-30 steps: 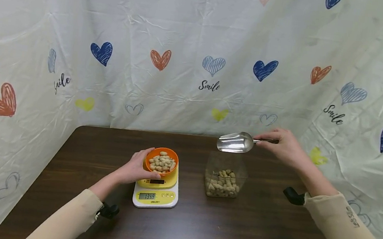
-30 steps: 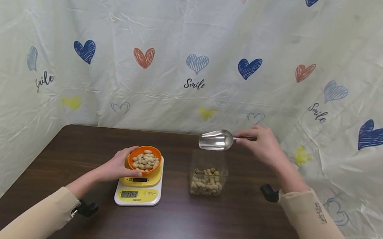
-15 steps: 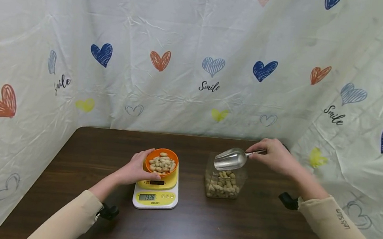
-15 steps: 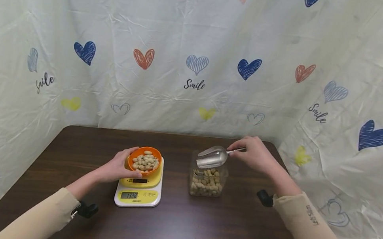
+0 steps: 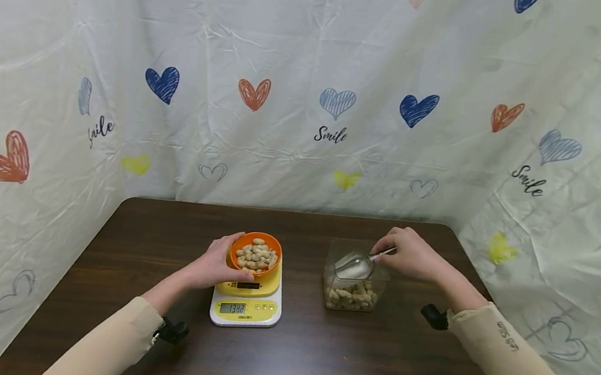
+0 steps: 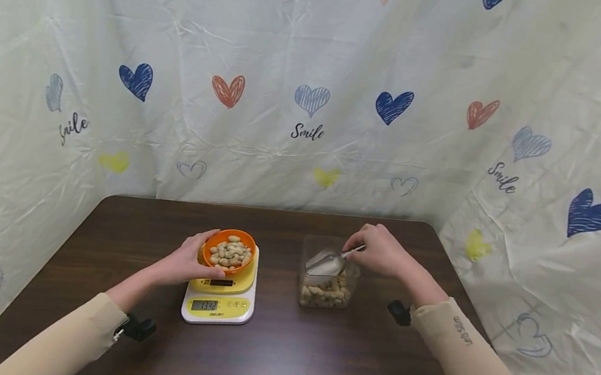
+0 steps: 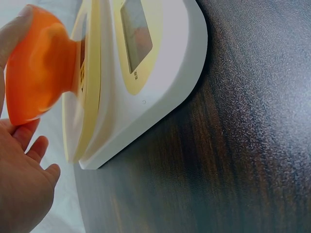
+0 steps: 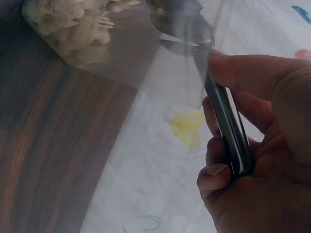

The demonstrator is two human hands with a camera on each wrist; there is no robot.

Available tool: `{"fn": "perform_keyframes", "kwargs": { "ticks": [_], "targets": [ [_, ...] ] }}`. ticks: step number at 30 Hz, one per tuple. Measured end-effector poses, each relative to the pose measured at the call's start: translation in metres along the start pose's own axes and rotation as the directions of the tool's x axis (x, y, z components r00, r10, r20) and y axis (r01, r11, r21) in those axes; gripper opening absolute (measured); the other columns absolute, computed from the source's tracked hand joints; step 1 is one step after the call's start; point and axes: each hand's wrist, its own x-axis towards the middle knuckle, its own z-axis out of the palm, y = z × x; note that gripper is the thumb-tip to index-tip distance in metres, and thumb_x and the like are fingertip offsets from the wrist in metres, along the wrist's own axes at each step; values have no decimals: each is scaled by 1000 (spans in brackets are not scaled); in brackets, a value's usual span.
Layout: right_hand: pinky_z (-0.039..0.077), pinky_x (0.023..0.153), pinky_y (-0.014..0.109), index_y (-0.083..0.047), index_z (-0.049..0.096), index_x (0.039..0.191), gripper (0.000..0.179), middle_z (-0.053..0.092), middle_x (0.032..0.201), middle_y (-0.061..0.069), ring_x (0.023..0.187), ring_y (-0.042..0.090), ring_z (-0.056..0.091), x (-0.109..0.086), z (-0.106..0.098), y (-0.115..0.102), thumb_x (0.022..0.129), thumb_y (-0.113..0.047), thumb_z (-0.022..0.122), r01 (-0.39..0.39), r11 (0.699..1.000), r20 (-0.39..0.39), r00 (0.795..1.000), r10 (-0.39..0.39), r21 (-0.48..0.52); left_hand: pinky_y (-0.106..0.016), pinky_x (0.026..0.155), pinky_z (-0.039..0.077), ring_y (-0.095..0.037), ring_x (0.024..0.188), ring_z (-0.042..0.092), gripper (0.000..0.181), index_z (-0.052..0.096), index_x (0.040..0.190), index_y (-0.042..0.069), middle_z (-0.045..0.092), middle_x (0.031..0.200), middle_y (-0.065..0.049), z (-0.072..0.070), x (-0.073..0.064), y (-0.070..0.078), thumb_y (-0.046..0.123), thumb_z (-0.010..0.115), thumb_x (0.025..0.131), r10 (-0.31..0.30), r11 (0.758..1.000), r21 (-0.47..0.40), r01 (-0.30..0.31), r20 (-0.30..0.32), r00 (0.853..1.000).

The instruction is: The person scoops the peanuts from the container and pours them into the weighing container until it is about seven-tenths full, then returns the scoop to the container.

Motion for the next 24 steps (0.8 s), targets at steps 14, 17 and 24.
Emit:
{"fn": "perform_keyframes", "kwargs": {
  "ticks": [14,17,24],
  "targets": [
    [49,87,48,-9,69,116,23,57,117,10,107,28,56,6,10,1,93,-5,69,-20,996,-45,999,24,85,-67,110,33,-38,144,25,120,20,164,12,29,161,-17,0,-2,-1,57,86,75,-16,1000,-5,16,12,1000],
    [50,87,48,-9,67,125,31,54,123,11,111,28,55,4,10,2,95,-10,73,-38,993,-50,998,44,109,-69,111,29,-39,148,21,124,14,165,15,23,164,-18,0,-3,0,58,86,74,-29,1000,-10,29,22,999],
    [50,89,50,-14,62,138,42,52,133,11,112,27,56,-6,4,5,101,-34,68,-62,988,-83,994,74,143,-67,115,22,-36,152,15,124,7,166,21,21,167,-10,-6,-9,0,63,82,77,-6,1000,-14,6,11,1000]
  ]
}}
